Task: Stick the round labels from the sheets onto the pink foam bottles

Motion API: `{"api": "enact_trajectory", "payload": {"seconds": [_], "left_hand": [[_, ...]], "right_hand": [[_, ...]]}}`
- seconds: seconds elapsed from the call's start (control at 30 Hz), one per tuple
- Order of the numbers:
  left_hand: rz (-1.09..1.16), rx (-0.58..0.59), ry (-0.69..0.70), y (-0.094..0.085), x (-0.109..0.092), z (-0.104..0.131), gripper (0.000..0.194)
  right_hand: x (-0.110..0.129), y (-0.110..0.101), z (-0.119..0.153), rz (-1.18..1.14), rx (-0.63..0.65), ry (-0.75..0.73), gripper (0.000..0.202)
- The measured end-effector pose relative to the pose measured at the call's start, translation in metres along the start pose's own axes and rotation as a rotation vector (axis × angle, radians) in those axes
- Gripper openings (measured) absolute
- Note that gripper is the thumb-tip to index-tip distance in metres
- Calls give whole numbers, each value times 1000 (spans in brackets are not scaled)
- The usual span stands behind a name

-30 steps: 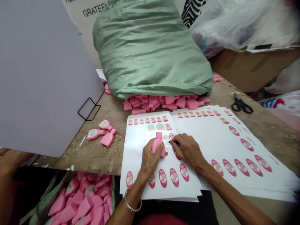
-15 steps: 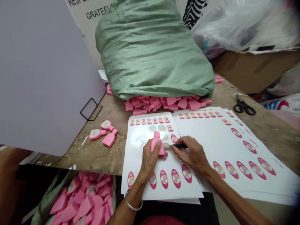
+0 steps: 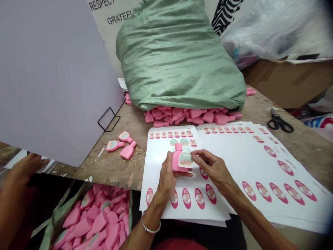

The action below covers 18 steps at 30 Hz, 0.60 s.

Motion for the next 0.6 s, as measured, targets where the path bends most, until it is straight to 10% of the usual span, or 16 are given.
{"api": "enact_trajectory", "payload": {"seconds": [0.6], "left_hand": [[53,34,-18,4,0,7,54]], "right_hand": [[4,13,6,0,-2,-61,35]]}}
Point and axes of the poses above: each hand's wrist, its own z-axis away from the middle knuckle, its own y-axis out of the palm, x = y × z, the point moved 6 cm from there along -z, towards the middle knuckle, and after that the axes turned 5 degrees about -z, right-handed, at the moved point
